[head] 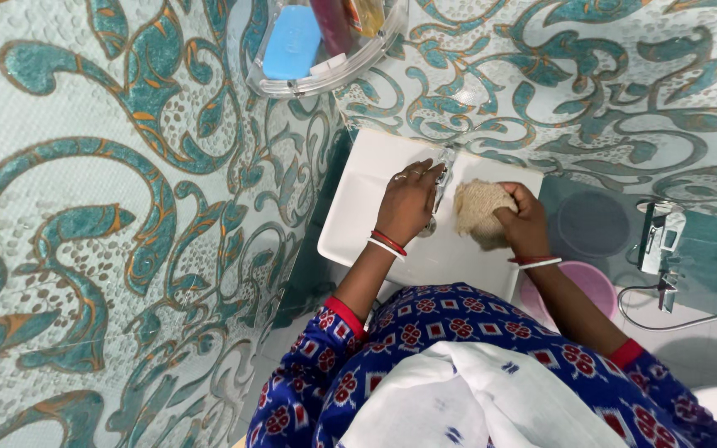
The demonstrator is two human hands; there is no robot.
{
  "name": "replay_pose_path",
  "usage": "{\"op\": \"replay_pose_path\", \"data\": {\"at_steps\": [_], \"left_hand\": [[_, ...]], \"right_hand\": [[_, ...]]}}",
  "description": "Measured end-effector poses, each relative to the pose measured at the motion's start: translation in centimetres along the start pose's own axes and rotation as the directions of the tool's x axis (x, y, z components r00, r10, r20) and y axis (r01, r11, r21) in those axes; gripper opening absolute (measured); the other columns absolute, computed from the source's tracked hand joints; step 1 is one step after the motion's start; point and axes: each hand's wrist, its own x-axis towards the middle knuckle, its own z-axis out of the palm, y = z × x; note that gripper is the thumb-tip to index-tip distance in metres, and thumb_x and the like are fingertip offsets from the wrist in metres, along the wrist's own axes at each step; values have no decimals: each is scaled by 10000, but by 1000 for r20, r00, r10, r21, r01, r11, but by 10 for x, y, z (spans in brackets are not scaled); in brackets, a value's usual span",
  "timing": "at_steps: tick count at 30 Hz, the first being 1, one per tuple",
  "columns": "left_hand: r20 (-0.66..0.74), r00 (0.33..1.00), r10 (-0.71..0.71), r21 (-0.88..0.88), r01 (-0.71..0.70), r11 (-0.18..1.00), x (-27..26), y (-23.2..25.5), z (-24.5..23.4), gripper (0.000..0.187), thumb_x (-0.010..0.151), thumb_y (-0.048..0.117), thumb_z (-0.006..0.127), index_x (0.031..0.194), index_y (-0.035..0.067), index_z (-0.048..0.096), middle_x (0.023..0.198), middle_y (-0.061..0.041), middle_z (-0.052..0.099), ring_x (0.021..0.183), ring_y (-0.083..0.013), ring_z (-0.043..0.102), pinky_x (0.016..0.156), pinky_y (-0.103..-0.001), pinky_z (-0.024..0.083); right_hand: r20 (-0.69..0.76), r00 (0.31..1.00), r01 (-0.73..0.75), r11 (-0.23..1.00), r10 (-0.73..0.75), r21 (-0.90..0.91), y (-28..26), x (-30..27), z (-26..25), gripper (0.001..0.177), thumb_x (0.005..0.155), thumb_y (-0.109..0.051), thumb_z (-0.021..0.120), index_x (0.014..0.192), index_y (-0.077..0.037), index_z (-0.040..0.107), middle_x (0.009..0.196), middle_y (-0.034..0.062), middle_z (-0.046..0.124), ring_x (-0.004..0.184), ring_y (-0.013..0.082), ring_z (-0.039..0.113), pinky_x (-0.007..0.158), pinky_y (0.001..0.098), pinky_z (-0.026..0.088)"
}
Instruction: The person wipes a sink with a cloth, moves to a different sink in another bathroom, and cleans the faucets and nearby fixtures.
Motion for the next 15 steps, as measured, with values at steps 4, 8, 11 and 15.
{"op": "replay_pose_path", "data": {"at_steps": [4,8,11,15], "left_hand": [[63,992,111,240,-123,963,-4,-4,22,455,923,126,590,1372,53,587,1490,-146,551,1367,-307,534,1112,-482,414],[174,984,38,321,-93,942,-24,0,33,542,953,116,579,1480,37,478,1571,-152,437,1472,-315,473,1150,-500,424],[185,983,10,331,-72,941,-36,4,29,767,893,58,569,1607,23,289,1686,-169,286,1462,-344,430,1046,-485,475],[156,986,50,340,-101,935,-39,3,22,829,890,102,589,1613,57,187,1695,-154,216,1499,-348,396,1035,-511,489]], "right_hand": [[-108,846,471,828,-521,-304,-47,31,28,435,864,35,632,1295,-16,645,1256,167,629,1196,251,627,1069,332,499],[128,735,647,631,-666,-428,-43,64,65,506,806,-11,715,1309,-29,660,1409,286,547,1318,407,512,1102,396,412],[76,939,343,932,-336,-116,-3,75,83,467,936,-62,622,1400,-27,579,1355,163,636,1266,265,598,1073,330,445],[-100,990,118,967,-97,228,50,74,80,441,999,-91,569,1428,1,519,1255,104,656,1107,171,614,976,291,495]]}}
